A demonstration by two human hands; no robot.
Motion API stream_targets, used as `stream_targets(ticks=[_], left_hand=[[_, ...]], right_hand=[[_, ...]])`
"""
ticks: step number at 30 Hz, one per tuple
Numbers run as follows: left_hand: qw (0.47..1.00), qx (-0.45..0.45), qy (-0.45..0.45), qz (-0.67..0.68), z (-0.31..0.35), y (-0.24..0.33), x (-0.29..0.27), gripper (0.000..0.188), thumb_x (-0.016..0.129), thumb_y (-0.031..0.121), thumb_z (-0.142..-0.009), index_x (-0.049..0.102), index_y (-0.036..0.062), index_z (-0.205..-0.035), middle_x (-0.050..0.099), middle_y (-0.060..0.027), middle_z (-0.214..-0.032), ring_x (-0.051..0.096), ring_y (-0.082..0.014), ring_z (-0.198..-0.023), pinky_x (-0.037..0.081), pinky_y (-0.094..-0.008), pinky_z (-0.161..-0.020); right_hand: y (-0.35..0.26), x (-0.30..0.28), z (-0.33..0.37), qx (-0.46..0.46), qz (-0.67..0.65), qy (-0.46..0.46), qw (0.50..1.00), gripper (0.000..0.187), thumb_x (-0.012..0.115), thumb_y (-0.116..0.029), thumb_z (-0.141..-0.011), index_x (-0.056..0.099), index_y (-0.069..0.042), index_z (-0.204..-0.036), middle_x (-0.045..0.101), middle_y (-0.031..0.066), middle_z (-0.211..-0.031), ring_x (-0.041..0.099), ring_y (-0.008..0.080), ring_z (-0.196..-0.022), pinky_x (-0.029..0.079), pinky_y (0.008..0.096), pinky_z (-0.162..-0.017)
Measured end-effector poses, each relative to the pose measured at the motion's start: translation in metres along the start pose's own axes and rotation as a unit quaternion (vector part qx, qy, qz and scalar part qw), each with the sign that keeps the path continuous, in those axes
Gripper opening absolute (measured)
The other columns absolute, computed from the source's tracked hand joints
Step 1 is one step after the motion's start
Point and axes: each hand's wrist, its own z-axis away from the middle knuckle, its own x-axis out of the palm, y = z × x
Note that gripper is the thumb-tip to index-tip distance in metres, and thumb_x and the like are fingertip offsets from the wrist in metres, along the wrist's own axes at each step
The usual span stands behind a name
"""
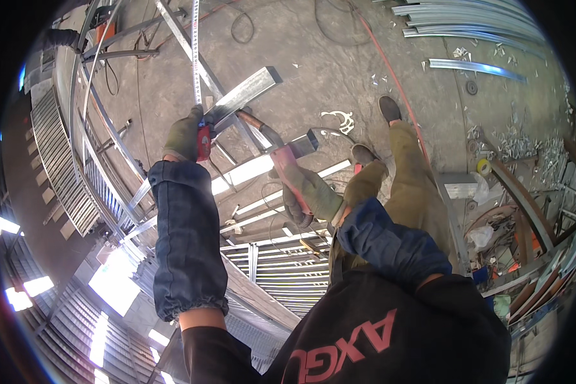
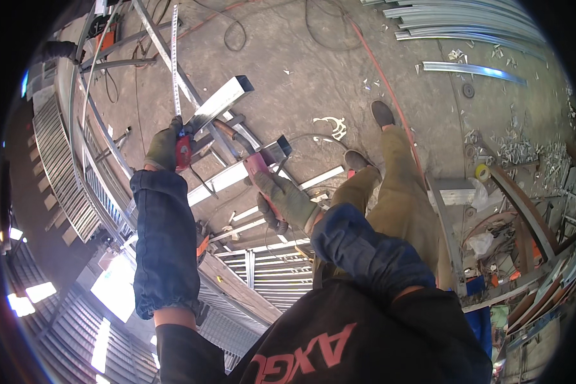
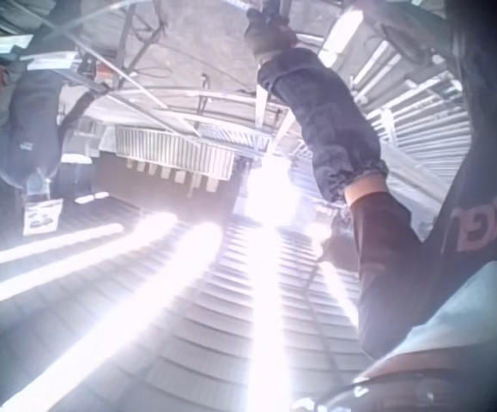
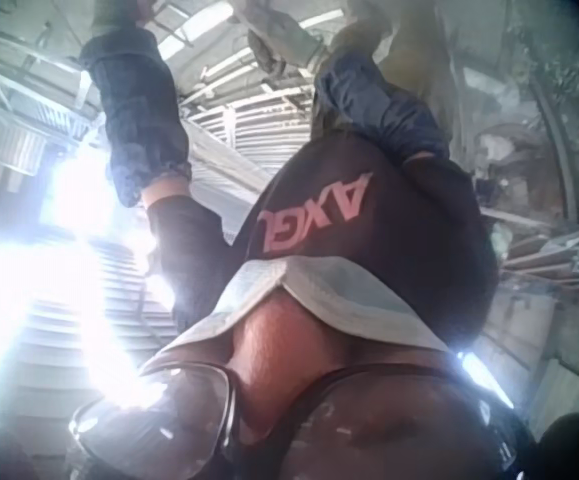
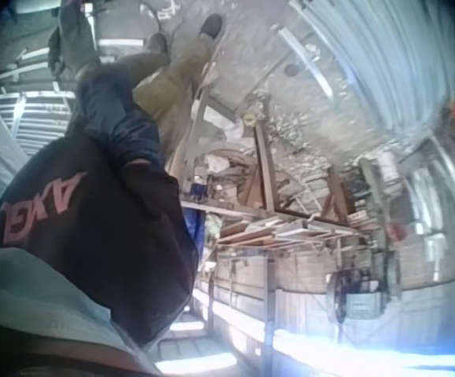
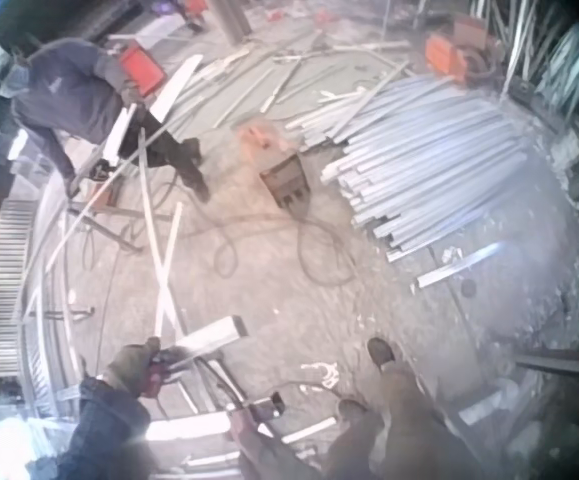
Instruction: The person welds metal bars into a frame structure, measures sections with a tape measure, and repositions the frame on the floor. They use a welding torch to join metal pieces and a tape measure to check dimensions while working in a workshop.
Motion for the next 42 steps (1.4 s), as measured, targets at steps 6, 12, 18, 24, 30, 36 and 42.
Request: stream_targets(ticks=[6,12,18,24,30,36,42], left_hand=[[1.000,0.012,0.010,0.002,-0.006,-0.006,-0.004,0.048,0.065,0.045,-0.111,0.076,-0.0010,-0.105,0.075,-0.0097,-0.088,0.070,-0.0196,-0.071,0.057,-0.0311,-0.064],[1.000,-0.016,-0.018,0.012,-0.026,-0.009,-0.016,0.046,0.065,0.043,-0.111,0.076,-0.0008,-0.102,0.073,-0.0099,-0.086,0.068,-0.0207,-0.073,0.058,-0.0340,-0.067],[0.983,-0.002,-0.098,0.158,-0.042,-0.036,-0.031,0.044,0.060,0.045,-0.114,0.075,0.0045,-0.120,0.078,-0.0085,-0.102,0.073,-0.0206,-0.084,0.060,-0.0317,-0.072],[0.982,-0.064,-0.093,0.149,0.006,0.015,0.022,0.040,0.061,0.027,-0.112,0.062,0.0038,-0.144,0.067,-0.0183,-0.144,0.067,-0.0309,-0.131,0.058,-0.0440,-0.111],[0.951,-0.064,-0.187,0.239,-0.008,-0.017,-0.008,0.050,0.054,0.036,-0.115,0.052,0.0056,-0.155,0.058,-0.0189,-0.158,0.058,-0.0420,-0.143,0.047,-0.0642,-0.120],[0.980,-0.053,-0.110,0.155,-0.032,-0.017,-0.012,0.056,0.053,0.044,-0.116,0.061,-0.0004,-0.149,0.064,-0.0169,-0.151,0.061,-0.0443,-0.139,0.051,-0.0641,-0.117],[0.998,-0.027,-0.047,-0.037,-0.009,0.004,-0.013,0.044,0.065,0.045,-0.111,0.076,0.0024,-0.104,0.075,-0.0116,-0.092,0.073,-0.0238,-0.079,0.060,-0.0360,-0.071]], right_hand=[[-0.005,0.000,0.002,0.002,0.036,-0.006,0.999,0.068,0.053,-0.069,-0.109,0.059,-0.009,-0.140,0.061,-0.0016,-0.071,0.058,0.0095,-0.046,0.043,0.0265,-0.035],[-0.011,0.003,0.005,-0.004,0.028,-0.004,1.000,0.068,0.054,-0.069,-0.108,0.059,-0.008,-0.139,0.060,-0.0020,-0.072,0.057,0.0087,-0.047,0.042,0.0258,-0.034],[0.001,0.003,0.003,0.043,0.014,0.003,0.999,0.070,0.056,-0.073,-0.105,0.063,-0.006,-0.126,0.059,-0.0004,-0.068,0.055,0.0098,-0.045,0.038,0.0257,-0.035],[-0.008,0.006,0.004,0.016,0.027,0.031,0.999,0.072,0.057,-0.078,-0.102,0.064,-0.006,-0.109,0.056,0.0016,-0.063,0.053,0.0109,-0.044,0.037,0.0270,-0.036],[-0.008,0.015,0.006,0.002,0.040,0.010,0.999,0.067,0.058,-0.073,-0.105,0.063,-0.007,-0.117,0.056,0.0003,-0.066,0.052,0.0092,-0.044,0.036,0.0262,-0.035],[-0.005,0.012,0.004,-0.002,0.054,0.021,0.998,0.063,0.058,-0.071,-0.106,0.062,-0.009,-0.114,0.057,-0.0012,-0.066,0.052,0.0077,-0.045,0.035,0.0249,-0.035],[-0.019,0.007,0.010,0.019,0.040,0.019,0.999,0.062,0.058,-0.071,-0.106,0.062,-0.009,-0.111,0.059,-0.0006,-0.065,0.055,0.0095,-0.043,0.039,0.0267,-0.033]])
